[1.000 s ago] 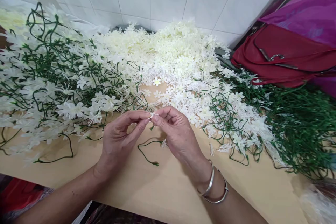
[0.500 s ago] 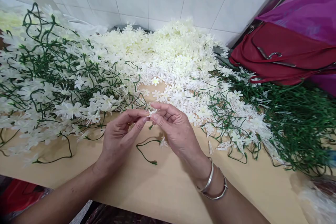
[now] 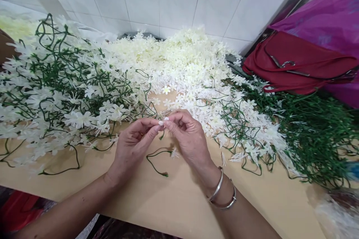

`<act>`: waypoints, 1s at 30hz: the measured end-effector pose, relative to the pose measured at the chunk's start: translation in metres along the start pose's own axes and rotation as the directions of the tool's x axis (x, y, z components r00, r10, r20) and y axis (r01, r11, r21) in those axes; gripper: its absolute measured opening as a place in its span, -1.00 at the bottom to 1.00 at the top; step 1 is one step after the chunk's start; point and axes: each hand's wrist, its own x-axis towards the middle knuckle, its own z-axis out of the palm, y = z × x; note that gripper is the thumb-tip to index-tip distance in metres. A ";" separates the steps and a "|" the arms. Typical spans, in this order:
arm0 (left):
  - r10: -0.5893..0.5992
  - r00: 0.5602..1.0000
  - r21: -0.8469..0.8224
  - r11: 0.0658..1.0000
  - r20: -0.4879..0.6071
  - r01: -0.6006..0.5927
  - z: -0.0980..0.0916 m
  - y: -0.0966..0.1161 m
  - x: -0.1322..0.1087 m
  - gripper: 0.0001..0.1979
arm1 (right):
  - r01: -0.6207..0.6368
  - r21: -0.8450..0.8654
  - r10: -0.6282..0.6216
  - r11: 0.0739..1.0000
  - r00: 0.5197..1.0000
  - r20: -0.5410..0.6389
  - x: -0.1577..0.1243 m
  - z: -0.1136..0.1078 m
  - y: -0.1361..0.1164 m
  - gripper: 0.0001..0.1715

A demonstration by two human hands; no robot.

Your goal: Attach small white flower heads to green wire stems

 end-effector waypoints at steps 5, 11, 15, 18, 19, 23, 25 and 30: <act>0.153 0.987 0.203 0.969 -0.042 -0.141 -0.005 0.010 -0.002 -0.87 | -0.048 0.050 0.052 0.998 0.995 -0.083 0.010 -0.016 0.000 -0.83; 0.189 0.810 0.336 0.840 0.554 -0.426 -0.023 0.030 -0.010 -0.87 | -0.014 0.044 0.019 0.999 0.992 -0.128 0.018 -0.028 -0.010 -0.66; 0.092 0.654 0.453 0.650 0.750 -0.611 -0.027 0.025 -0.019 -0.95 | 0.012 0.040 -0.006 0.999 0.990 -0.138 0.022 -0.033 -0.018 -0.63; 0.053 0.619 0.433 0.669 0.783 -0.604 -0.025 0.019 -0.023 -0.84 | 0.006 0.078 0.005 0.997 0.990 -0.142 0.023 -0.035 -0.023 -0.61; 0.055 0.628 0.418 0.701 0.776 -0.578 -0.025 0.018 -0.024 -0.83 | -0.003 0.097 0.015 0.995 0.992 -0.127 0.023 -0.035 -0.025 -0.60; -0.011 0.761 0.267 0.939 0.649 -0.215 -0.022 0.026 -0.021 -0.87 | -0.077 0.152 0.072 0.985 0.997 0.036 0.020 -0.034 -0.032 -0.61; -0.127 0.812 0.116 0.990 0.569 0.074 -0.020 0.029 -0.017 -0.84 | -0.125 0.155 0.103 0.980 0.984 0.144 0.018 -0.035 -0.034 -0.62; -0.219 0.917 -0.029 0.970 0.334 0.242 -0.012 0.015 -0.006 -0.77 | -0.184 0.135 0.137 0.974 0.945 0.297 0.014 -0.037 -0.028 -0.70</act>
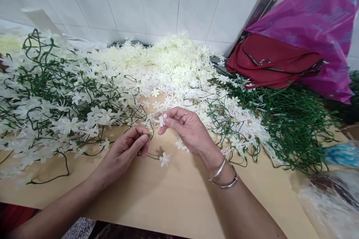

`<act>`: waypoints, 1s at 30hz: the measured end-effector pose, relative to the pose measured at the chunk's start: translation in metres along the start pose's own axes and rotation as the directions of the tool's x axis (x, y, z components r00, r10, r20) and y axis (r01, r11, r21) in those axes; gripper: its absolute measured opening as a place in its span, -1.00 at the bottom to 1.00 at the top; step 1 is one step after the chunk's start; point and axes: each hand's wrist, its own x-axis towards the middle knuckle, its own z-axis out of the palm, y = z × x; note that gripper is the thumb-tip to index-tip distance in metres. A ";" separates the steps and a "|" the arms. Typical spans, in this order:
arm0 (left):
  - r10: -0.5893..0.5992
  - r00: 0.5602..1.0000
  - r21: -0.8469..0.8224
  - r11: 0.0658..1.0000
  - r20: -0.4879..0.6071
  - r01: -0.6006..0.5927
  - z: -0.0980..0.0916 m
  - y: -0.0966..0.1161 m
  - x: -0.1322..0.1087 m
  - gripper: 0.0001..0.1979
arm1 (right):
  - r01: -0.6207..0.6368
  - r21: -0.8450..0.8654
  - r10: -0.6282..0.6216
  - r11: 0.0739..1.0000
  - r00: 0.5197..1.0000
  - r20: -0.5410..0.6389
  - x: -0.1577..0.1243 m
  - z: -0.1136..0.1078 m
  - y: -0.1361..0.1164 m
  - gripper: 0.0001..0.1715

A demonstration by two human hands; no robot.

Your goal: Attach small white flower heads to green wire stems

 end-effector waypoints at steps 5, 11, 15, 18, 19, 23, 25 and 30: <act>0.046 0.986 0.009 0.999 -0.162 -0.046 0.002 -0.012 0.003 -0.75 | -0.057 0.014 0.056 0.998 0.997 0.053 -0.001 0.007 0.009 -0.70; 0.020 0.978 -0.058 0.998 -0.209 -0.033 0.001 -0.008 -0.001 -0.73 | -0.161 0.034 0.156 0.986 0.982 0.106 -0.003 0.017 0.016 -0.70; 0.018 0.980 -0.073 0.997 -0.197 -0.033 0.001 -0.009 -0.001 -0.75 | -0.176 -0.004 0.175 0.984 0.978 0.115 -0.004 0.017 0.016 -0.69; 0.026 0.981 -0.081 0.996 -0.193 -0.042 0.000 -0.010 -0.001 -0.77 | -0.190 -0.019 0.191 0.982 0.973 0.126 -0.004 0.016 0.016 -0.66; 0.028 0.981 -0.081 0.996 -0.190 -0.044 0.001 -0.010 -0.001 -0.78 | -0.195 -0.020 0.196 0.981 0.972 0.128 -0.004 0.016 0.016 -0.65; 0.020 0.984 -0.099 0.994 -0.178 -0.038 0.002 -0.009 -0.002 -0.77 | -0.196 -0.017 0.197 0.980 0.972 0.132 -0.004 0.015 0.019 -0.67; 0.012 0.985 -0.115 0.993 -0.172 -0.032 0.002 -0.008 -0.002 -0.77 | -0.200 -0.027 0.202 0.979 0.969 0.142 -0.005 0.015 0.021 -0.69; 0.001 0.985 -0.119 0.993 -0.171 -0.022 0.002 -0.009 -0.001 -0.77 | -0.177 -0.080 0.187 0.981 0.972 0.142 -0.005 0.016 0.023 -0.76</act>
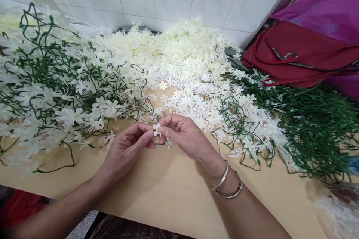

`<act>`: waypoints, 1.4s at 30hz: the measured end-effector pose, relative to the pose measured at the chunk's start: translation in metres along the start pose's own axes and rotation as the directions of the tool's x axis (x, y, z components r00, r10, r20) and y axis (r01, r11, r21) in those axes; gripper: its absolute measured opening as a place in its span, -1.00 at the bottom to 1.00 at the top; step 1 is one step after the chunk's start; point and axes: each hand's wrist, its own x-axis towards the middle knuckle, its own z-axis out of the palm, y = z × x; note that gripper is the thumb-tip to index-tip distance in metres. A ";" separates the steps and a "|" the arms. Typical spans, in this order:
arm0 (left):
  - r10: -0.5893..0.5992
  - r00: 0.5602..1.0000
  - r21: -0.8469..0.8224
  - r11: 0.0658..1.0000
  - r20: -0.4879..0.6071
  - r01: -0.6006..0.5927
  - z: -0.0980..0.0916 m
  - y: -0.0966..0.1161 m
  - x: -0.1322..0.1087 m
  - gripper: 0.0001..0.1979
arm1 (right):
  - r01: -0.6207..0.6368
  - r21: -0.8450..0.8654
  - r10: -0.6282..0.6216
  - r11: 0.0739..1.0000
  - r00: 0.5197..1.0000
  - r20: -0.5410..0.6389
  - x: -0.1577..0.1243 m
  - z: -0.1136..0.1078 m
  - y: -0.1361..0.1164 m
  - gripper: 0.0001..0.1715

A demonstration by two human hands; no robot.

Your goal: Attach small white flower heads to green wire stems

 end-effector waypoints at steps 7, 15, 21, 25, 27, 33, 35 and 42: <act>0.000 0.999 0.061 0.998 -0.044 0.003 0.000 -0.005 0.000 -0.74 | 0.021 -0.088 -0.028 0.996 0.996 -0.081 0.001 0.010 0.001 -0.74; 0.046 0.998 0.061 0.997 -0.048 -0.043 0.002 -0.007 0.000 -0.79 | 0.034 -0.019 -0.036 0.999 0.994 -0.099 0.005 0.001 0.010 -0.68; -0.039 0.998 -0.063 0.997 -0.056 0.035 0.004 -0.010 0.001 -0.82 | 0.012 -0.011 -0.013 1.000 0.996 -0.084 0.005 -0.003 0.009 -0.70; -0.037 0.996 -0.022 0.999 -0.079 0.035 0.005 -0.009 0.001 -0.81 | -0.017 -0.008 0.016 1.000 0.997 -0.075 0.004 -0.002 0.007 -0.68; -0.033 0.997 0.021 0.999 -0.072 0.035 0.005 -0.008 0.001 -0.79 | -0.028 -0.011 0.027 1.000 0.997 -0.069 0.004 -0.001 0.006 -0.68; -0.038 0.996 0.101 0.994 -0.080 0.046 0.003 -0.013 -0.001 -0.77 | -0.059 -0.055 0.055 0.997 0.995 -0.086 0.003 0.002 0.002 -0.69; -0.035 0.995 0.125 0.991 -0.090 0.046 0.003 -0.014 -0.001 -0.78 | -0.071 -0.072 0.063 0.995 0.993 -0.103 0.003 0.004 0.001 -0.70; -0.021 0.995 0.158 0.987 -0.099 0.036 0.005 -0.012 0.001 -0.81 | -0.082 -0.028 0.080 0.996 0.994 -0.080 0.007 0.008 -0.002 -0.71</act>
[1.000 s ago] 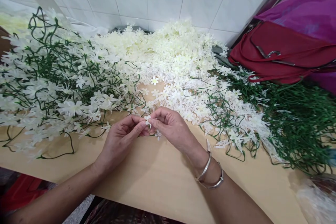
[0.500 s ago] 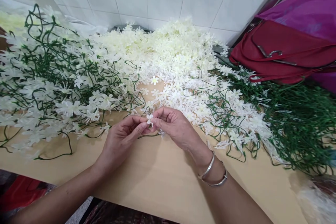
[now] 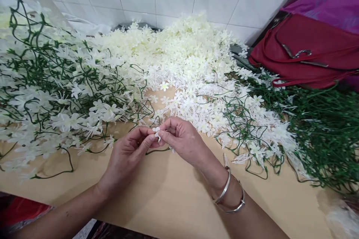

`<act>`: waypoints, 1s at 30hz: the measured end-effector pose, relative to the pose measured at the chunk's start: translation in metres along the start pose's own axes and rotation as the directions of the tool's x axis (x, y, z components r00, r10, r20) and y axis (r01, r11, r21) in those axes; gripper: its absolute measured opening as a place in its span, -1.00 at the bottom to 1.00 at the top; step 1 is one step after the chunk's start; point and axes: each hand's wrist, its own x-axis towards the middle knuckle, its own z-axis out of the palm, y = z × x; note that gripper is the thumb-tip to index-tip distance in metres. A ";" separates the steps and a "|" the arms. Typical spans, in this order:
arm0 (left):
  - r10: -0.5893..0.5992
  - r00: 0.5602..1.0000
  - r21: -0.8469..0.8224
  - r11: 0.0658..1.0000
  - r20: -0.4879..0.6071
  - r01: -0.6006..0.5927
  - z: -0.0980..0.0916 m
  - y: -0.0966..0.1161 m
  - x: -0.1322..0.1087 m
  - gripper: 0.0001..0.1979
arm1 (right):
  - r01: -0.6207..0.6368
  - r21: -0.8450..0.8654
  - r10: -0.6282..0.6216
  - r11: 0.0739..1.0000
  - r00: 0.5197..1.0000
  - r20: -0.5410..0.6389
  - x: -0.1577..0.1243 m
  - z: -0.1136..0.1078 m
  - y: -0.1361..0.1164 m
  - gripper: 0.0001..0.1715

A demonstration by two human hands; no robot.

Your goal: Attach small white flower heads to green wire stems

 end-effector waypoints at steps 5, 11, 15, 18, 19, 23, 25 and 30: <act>0.035 0.999 -0.043 0.998 0.021 -0.035 0.000 0.005 0.002 -0.82 | 0.041 -0.025 -0.041 0.999 0.999 0.024 -0.002 -0.005 0.001 -0.73; 0.075 0.997 -0.044 0.996 -0.021 -0.076 -0.004 0.009 -0.001 -0.86 | 0.072 -0.007 -0.072 0.997 0.996 -0.050 -0.006 -0.005 0.000 -0.61; 0.081 0.997 -0.031 0.996 -0.001 -0.081 -0.004 0.008 -0.001 -0.86 | 0.038 0.005 -0.038 0.999 0.998 -0.040 -0.007 -0.004 -0.004 -0.60; 0.075 0.997 -0.007 0.997 0.010 -0.075 -0.004 0.006 -0.001 -0.84 | 0.033 0.015 -0.032 0.999 0.999 -0.040 -0.007 -0.006 -0.005 -0.61; 0.070 0.997 0.003 0.998 0.013 -0.070 -0.004 0.005 -0.001 -0.83 | 0.031 0.009 -0.030 0.999 0.999 -0.038 -0.007 -0.006 -0.004 -0.63; 0.059 0.998 0.043 0.997 0.021 -0.060 -0.004 0.003 -0.002 -0.82 | 0.011 -0.056 -0.012 0.998 0.999 -0.032 -0.006 -0.009 -0.001 -0.73; 0.064 0.998 0.056 0.996 0.024 -0.065 -0.004 0.003 -0.002 -0.81 | 0.008 -0.062 -0.010 0.998 1.000 -0.027 -0.005 -0.009 0.000 -0.73; 0.082 0.996 0.104 0.991 0.041 -0.085 -0.006 0.001 -0.002 -0.83 | 0.020 -0.095 -0.022 0.995 1.000 -0.013 -0.004 -0.010 -0.001 -0.69</act>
